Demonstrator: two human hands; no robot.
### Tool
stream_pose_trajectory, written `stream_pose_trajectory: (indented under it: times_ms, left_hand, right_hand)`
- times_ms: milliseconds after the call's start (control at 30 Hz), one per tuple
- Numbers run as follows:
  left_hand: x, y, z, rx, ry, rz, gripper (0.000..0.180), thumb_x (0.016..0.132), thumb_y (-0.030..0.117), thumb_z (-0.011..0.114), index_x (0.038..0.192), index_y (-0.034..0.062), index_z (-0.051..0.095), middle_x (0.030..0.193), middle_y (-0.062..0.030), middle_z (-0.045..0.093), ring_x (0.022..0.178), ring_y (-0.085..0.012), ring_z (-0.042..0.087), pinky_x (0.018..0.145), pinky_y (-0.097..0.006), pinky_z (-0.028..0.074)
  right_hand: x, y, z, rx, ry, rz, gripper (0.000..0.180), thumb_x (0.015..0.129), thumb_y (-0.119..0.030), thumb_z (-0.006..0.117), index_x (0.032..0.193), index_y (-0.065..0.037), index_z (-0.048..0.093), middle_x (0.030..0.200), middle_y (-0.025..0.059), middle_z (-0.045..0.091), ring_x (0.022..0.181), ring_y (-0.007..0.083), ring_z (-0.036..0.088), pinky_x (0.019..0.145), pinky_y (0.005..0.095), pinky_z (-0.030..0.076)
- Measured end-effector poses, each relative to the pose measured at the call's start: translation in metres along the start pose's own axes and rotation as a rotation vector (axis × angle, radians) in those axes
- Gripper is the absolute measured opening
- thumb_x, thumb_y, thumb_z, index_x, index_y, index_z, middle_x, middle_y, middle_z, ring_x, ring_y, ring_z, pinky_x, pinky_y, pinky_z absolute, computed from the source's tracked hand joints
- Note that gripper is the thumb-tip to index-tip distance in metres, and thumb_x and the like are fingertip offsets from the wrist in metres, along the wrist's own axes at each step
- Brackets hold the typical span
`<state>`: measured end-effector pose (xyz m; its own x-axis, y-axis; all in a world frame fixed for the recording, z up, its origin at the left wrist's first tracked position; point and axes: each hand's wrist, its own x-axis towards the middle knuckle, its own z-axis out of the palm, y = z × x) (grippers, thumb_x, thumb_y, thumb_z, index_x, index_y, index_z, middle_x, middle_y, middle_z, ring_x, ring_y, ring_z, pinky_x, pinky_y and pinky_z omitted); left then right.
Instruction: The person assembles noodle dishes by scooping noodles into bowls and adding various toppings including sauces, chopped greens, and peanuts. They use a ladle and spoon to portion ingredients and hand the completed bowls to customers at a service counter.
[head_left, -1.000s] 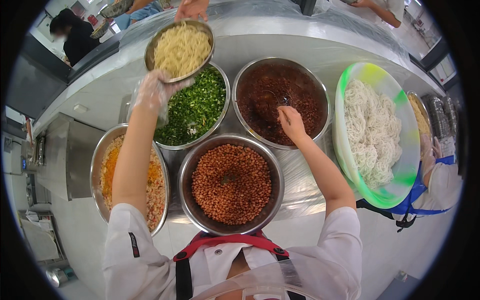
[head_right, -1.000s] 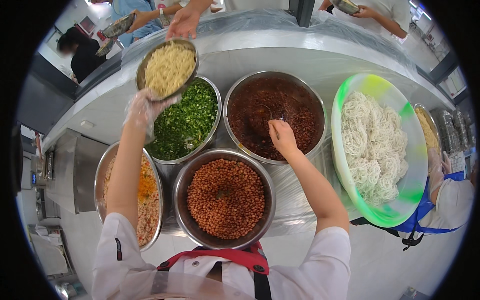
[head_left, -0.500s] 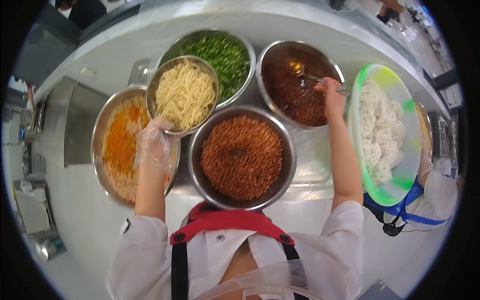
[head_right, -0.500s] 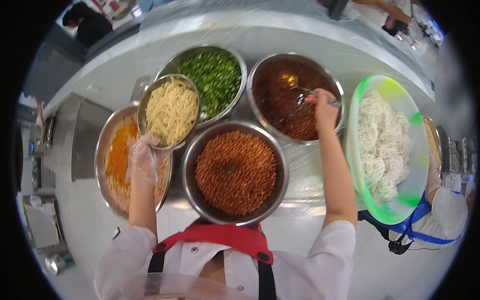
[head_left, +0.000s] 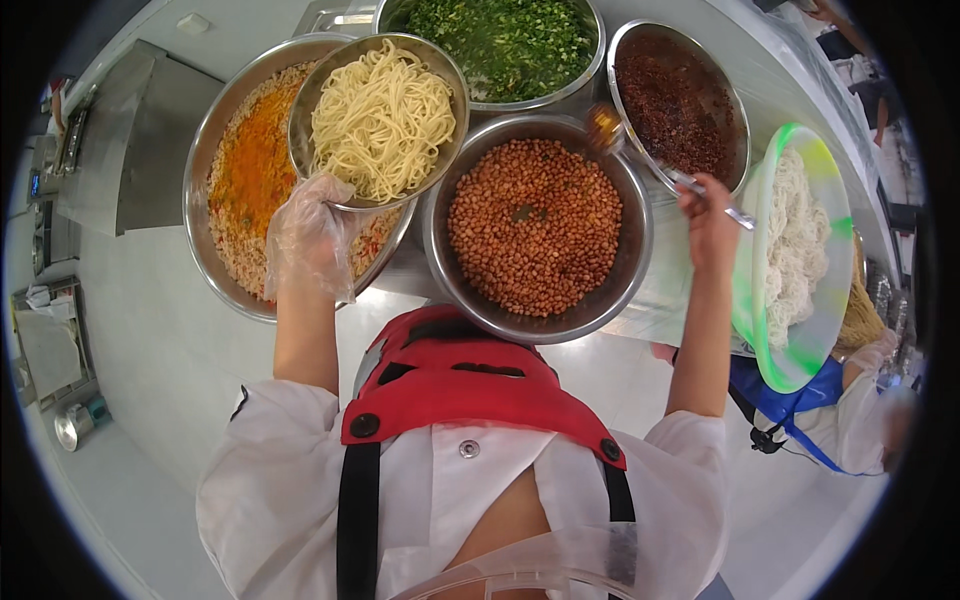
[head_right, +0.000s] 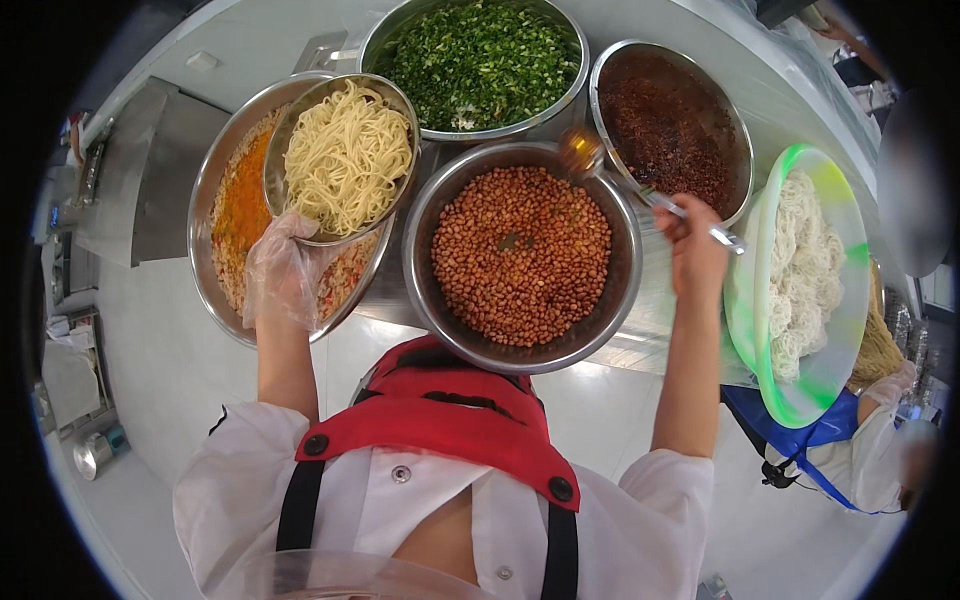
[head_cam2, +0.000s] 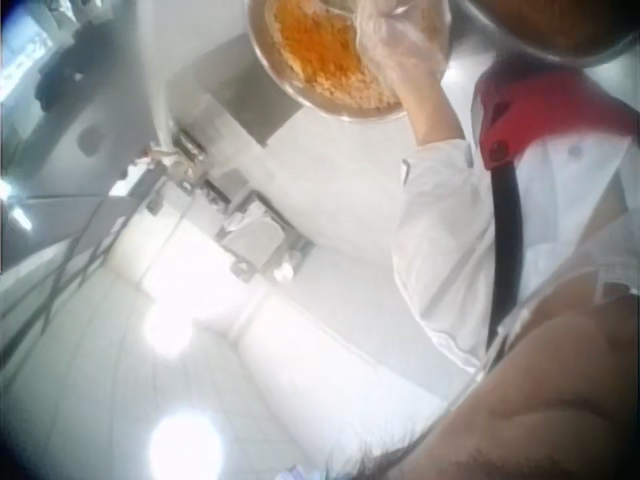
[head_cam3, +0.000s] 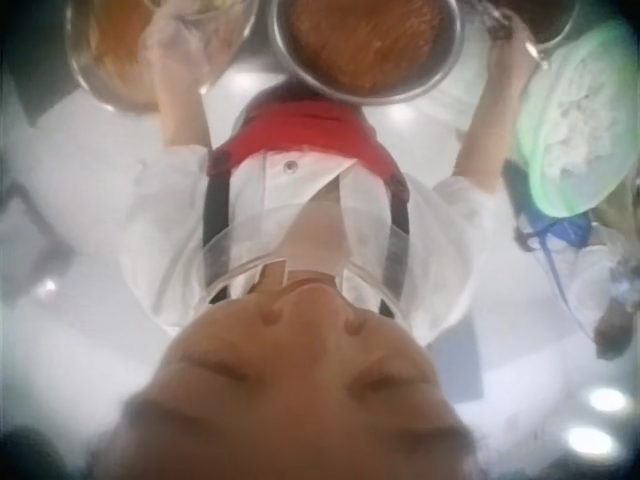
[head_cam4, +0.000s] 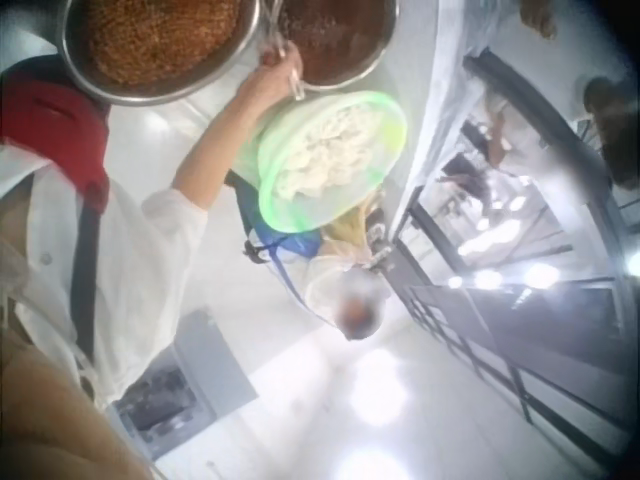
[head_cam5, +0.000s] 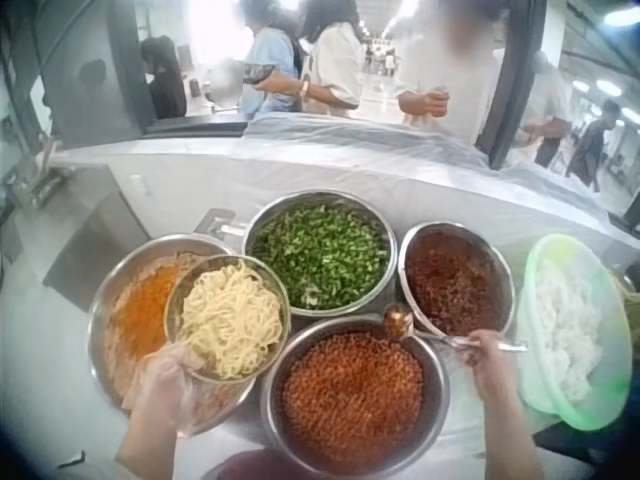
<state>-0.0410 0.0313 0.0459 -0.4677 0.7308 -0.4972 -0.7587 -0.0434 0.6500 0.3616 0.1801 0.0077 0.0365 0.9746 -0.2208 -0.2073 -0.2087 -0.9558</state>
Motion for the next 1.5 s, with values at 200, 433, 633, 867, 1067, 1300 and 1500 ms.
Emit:
stream_pose_trajectory:
  times_ms: [200,433,633,867,1067,1300,1500]
  left_hand:
    - [-0.012,0.011,-0.019,-0.131,-0.024,-0.027,0.056,0.067,-0.013,0.033,0.123,-0.0170,0.030,0.128,-0.0279,0.039,0.116,-0.0421,0.043,0.096,-0.058,0.040]
    - [-0.018,0.019,-0.046,-0.166,-0.040,-0.037,0.050,0.067,-0.014,0.034,0.116,-0.0165,0.034,0.121,-0.0268,0.042,0.110,-0.0408,0.046,0.093,-0.057,0.042]
    - [-0.018,0.022,-0.062,-0.152,0.035,-0.038,0.032,0.065,-0.015,0.042,0.097,-0.0114,0.046,0.100,-0.0199,0.053,0.091,-0.0346,0.057,0.084,-0.052,0.050]
    - [-0.019,0.017,-0.052,-0.035,0.041,-0.029,0.035,0.064,-0.012,0.043,0.100,-0.0147,0.045,0.104,-0.0233,0.052,0.094,-0.0374,0.056,0.082,-0.056,0.049]
    - [-0.016,-0.003,-0.024,-0.152,-0.001,-0.176,0.036,0.063,-0.016,0.043,0.099,-0.0129,0.045,0.103,-0.0251,0.051,0.091,-0.0390,0.057,0.078,-0.055,0.051]
    - [0.009,-0.024,-0.017,-0.155,-0.146,-0.258,0.042,0.065,-0.015,0.043,0.106,-0.0055,0.043,0.104,-0.0240,0.051,0.092,-0.0411,0.056,0.078,-0.058,0.049]
    - [0.018,-0.023,-0.016,-0.285,-0.189,-0.281,0.054,0.067,-0.016,0.041,0.117,0.0018,0.036,0.108,-0.0209,0.052,0.092,-0.0364,0.058,0.075,-0.052,0.052]
  right_hand:
    - [-0.058,0.089,0.046,-0.271,0.012,0.094,0.019,0.090,-0.013,0.048,0.092,0.004,0.056,0.076,0.0124,0.063,0.062,0.0162,0.061,0.059,0.0253,0.046]
    - [-0.104,0.150,0.103,-0.622,-0.136,-0.302,0.012,0.088,-0.006,0.050,0.088,0.003,0.058,0.068,0.0056,0.058,0.061,0.0112,0.060,0.056,0.0247,0.043]
    - [-0.105,0.139,0.105,-0.377,-0.060,-0.019,0.020,0.091,-0.012,0.047,0.096,0.006,0.054,0.076,0.0131,0.062,0.064,0.0165,0.063,0.060,0.0253,0.047]
    - [-0.109,0.060,0.086,-0.296,0.029,-0.033,0.020,0.091,-0.013,0.047,0.096,0.005,0.053,0.079,0.0141,0.062,0.062,0.0167,0.063,0.060,0.0248,0.048]
    - [-0.144,-0.024,0.118,-0.278,-0.064,-0.290,0.019,0.092,-0.014,0.046,0.098,0.003,0.054,0.086,0.0152,0.063,0.063,0.0158,0.061,0.066,0.0261,0.049]
    - [-0.145,-0.006,0.148,-1.022,-0.623,-1.319,0.030,0.070,-0.003,0.060,0.100,-0.002,0.063,0.111,0.0212,0.055,0.095,0.0252,0.056,0.072,0.0317,0.043]
    - [-0.125,-0.018,0.161,-1.022,-0.679,-1.469,0.031,0.070,-0.006,0.060,0.101,-0.004,0.063,0.107,0.0219,0.057,0.087,0.0221,0.059,0.074,0.0317,0.042]
